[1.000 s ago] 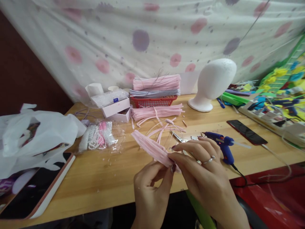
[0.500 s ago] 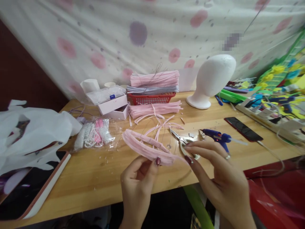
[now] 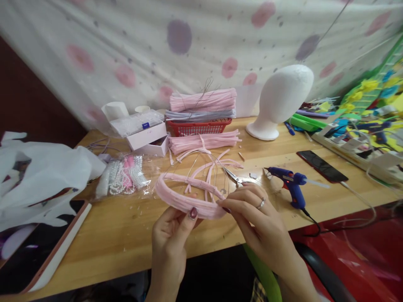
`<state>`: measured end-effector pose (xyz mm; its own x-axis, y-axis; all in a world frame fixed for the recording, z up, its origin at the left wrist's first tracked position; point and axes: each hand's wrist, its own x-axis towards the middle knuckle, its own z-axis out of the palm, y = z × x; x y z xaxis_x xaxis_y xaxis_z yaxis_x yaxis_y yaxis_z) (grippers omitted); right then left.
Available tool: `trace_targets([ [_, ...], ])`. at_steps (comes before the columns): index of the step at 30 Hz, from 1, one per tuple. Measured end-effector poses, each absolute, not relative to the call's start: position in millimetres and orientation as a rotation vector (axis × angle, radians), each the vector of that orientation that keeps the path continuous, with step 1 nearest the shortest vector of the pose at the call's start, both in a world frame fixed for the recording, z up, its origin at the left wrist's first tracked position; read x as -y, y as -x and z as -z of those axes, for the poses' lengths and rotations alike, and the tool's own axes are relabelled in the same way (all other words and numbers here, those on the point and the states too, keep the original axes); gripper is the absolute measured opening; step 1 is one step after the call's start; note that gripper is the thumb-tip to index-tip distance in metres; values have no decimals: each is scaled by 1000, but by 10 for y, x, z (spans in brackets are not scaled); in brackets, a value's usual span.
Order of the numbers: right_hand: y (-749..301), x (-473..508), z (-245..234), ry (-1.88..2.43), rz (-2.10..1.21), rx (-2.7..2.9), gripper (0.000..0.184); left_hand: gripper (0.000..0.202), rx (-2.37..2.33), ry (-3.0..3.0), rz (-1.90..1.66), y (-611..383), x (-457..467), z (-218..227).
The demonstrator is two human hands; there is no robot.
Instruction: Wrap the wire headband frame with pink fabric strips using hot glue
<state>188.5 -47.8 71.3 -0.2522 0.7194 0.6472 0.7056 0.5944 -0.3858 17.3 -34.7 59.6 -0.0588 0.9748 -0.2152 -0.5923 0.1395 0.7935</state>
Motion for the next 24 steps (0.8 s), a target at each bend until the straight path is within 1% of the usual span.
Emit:
trace_targets([
  [9, -1851, 452, -719, 1127, 101, 2017, 35, 25, -794, -530, -1270, -96, 295, -525],
  [24, -1872, 509, -729, 1167, 77, 1998, 33, 21, -783, -528, -1274, -140, 240, -448],
])
